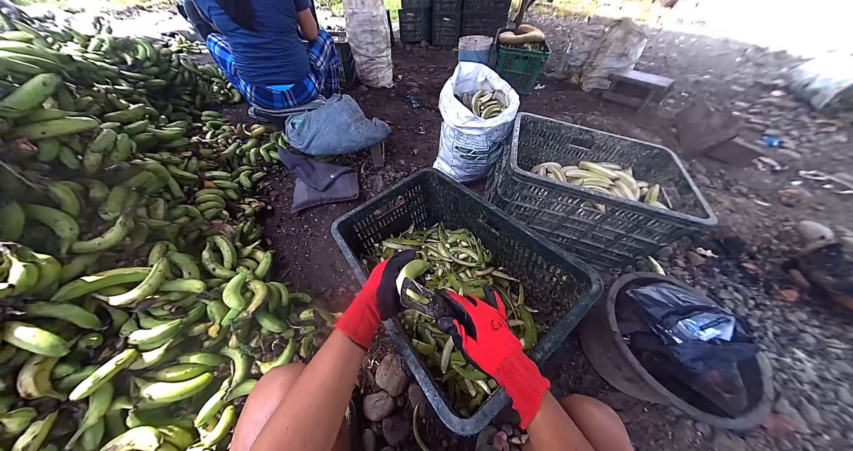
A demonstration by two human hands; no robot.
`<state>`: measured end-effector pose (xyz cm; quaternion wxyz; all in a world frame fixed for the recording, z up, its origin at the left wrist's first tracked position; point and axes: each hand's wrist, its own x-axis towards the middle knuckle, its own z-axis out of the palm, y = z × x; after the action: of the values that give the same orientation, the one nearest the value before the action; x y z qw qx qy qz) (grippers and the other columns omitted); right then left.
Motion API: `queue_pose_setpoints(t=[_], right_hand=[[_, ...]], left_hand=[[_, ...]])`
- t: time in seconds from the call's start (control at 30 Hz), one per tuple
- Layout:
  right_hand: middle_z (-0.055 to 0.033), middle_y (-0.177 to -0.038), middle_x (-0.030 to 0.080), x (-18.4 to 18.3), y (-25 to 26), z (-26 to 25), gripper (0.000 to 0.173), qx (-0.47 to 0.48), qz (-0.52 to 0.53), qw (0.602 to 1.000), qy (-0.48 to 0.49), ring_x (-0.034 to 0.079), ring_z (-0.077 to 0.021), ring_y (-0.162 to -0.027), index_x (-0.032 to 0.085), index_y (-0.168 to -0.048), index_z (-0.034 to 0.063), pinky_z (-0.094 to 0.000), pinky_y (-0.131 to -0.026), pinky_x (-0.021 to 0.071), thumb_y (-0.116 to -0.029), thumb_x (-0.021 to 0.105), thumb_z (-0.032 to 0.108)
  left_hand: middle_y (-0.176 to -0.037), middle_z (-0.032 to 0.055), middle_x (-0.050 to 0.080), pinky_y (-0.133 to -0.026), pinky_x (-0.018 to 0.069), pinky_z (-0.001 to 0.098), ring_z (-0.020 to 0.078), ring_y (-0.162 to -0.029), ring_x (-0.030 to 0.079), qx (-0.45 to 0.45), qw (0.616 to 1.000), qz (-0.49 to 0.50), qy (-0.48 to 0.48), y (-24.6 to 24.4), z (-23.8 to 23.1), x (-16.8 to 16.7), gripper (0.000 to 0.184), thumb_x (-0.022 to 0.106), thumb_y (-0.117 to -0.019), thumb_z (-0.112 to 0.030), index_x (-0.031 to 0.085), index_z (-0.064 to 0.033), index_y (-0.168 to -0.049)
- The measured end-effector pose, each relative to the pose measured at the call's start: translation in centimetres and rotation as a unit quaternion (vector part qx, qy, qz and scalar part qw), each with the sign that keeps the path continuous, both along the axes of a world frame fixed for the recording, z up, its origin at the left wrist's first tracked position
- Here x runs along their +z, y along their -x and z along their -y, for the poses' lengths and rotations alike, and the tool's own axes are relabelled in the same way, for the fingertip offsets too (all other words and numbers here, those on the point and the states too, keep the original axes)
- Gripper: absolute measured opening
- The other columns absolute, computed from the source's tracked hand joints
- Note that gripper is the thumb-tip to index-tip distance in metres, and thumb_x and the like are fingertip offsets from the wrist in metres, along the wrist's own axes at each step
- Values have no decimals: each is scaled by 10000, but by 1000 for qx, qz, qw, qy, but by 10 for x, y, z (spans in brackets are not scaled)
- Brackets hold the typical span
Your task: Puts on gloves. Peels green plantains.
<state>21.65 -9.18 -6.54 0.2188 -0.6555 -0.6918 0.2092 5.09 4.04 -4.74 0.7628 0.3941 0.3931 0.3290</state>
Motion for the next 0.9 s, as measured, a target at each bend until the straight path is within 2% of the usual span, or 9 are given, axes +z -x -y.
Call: queue_pose_setpoints(t=[0.1,0.17,0.27,0.37,0.47,0.57,0.63,0.73,0.9], right_hand=[[-92,-1426,629,8,-1,-13,533,-68,5,994,91,522,-267,-1397,489,-1538,198,-624,-1251,111,-1073,413,449],[-144,-1403,637,11,-3,-24,522,-149,-16,982,113,540,-304,-1378,471,-1548,162,-608,-1249,161,-1088,410,400],[-182,-1349,645,-1,-19,-35,490,-237,-127,953,142,632,-308,-1235,499,-1505,121,-535,-1085,446,-1119,356,386],[-193,-1304,648,0,-26,-27,502,-273,-226,930,98,666,-301,-1120,520,-1475,85,-504,-977,522,-1117,362,401],[-162,-1321,663,12,-23,-16,517,-219,-168,956,97,643,-284,-1210,523,-1493,133,-517,-1054,474,-1103,377,440],[-115,-1208,707,13,-14,-6,520,-68,-143,985,75,668,-232,-1125,595,-1412,143,-488,-1004,502,-1063,424,488],[-106,-1228,711,12,-8,1,569,10,-132,990,41,660,-218,-1162,605,-1411,115,-486,-1064,472,-1047,440,520],[-119,-1323,685,14,-5,6,628,39,-65,997,0,600,-264,-1298,593,-1439,103,-556,-1208,296,-1038,427,556],[-91,-1440,614,24,-4,-1,559,9,2,997,72,507,-265,-1407,523,-1511,206,-621,-1250,110,-1035,488,496]], left_hand=[[-947,61,640,-773,546,273,90,-825,630,13,983,-96,-155,-8,11,-5,349,341,-1121,-221,591,5,-1210],[-969,64,665,-804,554,283,93,-852,641,0,969,-110,-222,-12,21,-8,382,333,-1111,-222,625,6,-1206],[-788,63,671,-574,569,286,136,-624,642,32,983,-39,-175,-21,34,0,449,285,-1114,-267,630,7,-1200],[-978,107,639,-652,586,342,178,-768,665,81,995,32,-42,-17,23,1,409,285,-1127,-344,471,-64,-1361],[-810,73,627,-527,558,284,142,-609,633,88,994,44,45,-11,13,-3,290,362,-1109,-314,530,-81,-1143],[-712,64,630,-463,510,250,125,-534,598,68,997,27,-8,-4,8,-4,328,328,-1108,-257,570,-49,-1032],[-748,59,650,-532,540,269,130,-598,628,81,993,8,-84,0,6,-4,317,349,-1111,-230,595,-31,-1087],[-763,37,654,-609,562,269,112,-639,635,87,984,-3,-157,4,5,-1,304,367,-1099,-201,622,-35,-1088],[-999,32,711,-831,569,246,66,-881,669,34,966,27,-256,4,19,4,395,330,-1052,-176,644,-8,-1221]])
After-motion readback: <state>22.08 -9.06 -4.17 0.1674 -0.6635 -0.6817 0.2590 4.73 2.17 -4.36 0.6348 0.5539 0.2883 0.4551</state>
